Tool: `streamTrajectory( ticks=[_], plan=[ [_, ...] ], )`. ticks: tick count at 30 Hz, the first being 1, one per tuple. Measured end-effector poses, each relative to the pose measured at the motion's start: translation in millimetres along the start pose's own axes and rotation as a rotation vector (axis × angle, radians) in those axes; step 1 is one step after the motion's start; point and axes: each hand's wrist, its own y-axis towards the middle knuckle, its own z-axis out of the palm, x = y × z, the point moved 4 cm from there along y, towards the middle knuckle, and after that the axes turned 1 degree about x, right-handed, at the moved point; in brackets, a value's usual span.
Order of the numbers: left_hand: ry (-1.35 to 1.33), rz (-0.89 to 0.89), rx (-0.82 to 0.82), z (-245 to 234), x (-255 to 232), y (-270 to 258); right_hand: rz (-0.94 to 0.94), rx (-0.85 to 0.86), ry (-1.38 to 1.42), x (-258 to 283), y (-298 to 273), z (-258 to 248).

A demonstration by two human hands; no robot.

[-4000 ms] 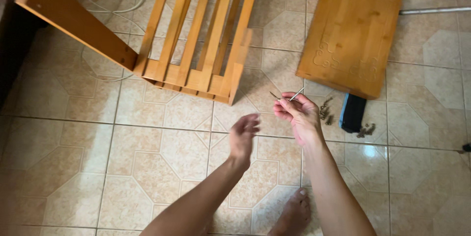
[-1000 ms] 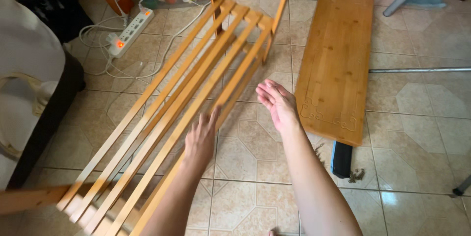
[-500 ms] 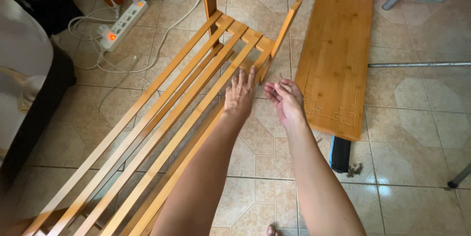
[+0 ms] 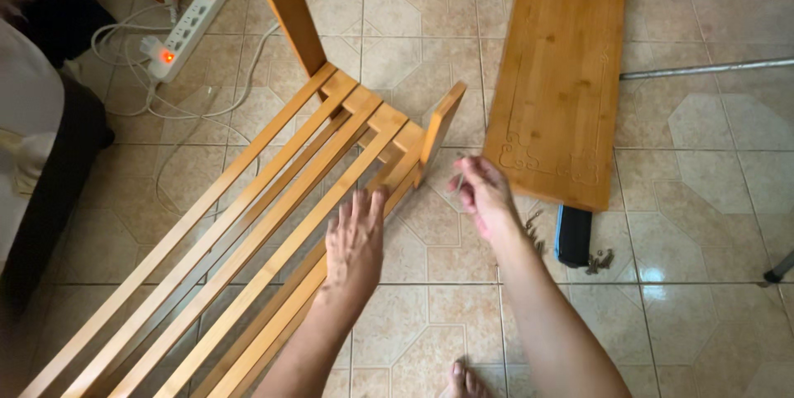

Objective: The person assembles a wooden slatted frame by inserting and tightening screws into pre-drilled holes at the joints. They use a small metal screwdriver to secure the screws while holding the frame steady with the other hand.

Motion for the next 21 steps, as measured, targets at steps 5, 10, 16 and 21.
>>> streamTrajectory(
  ticks=[5, 10, 16, 21],
  plan=[
    [-0.141, 0.084, -0.148, -4, -21, 46, 0.063, 0.039, 0.005, -19, -18, 25],
    [-0.155, -0.003, 0.042, 14, -28, 63, 0.052, 0.104, 0.040, -23, -26, 44],
    [-0.110, 0.089, 0.127, 35, -19, 71, 0.057, 0.097, 0.064, -25, -19, 49],
    [-0.138, 0.119, 0.076, 35, -18, 73, 0.095, 0.083, 0.149, -31, -12, 43]
  ],
)
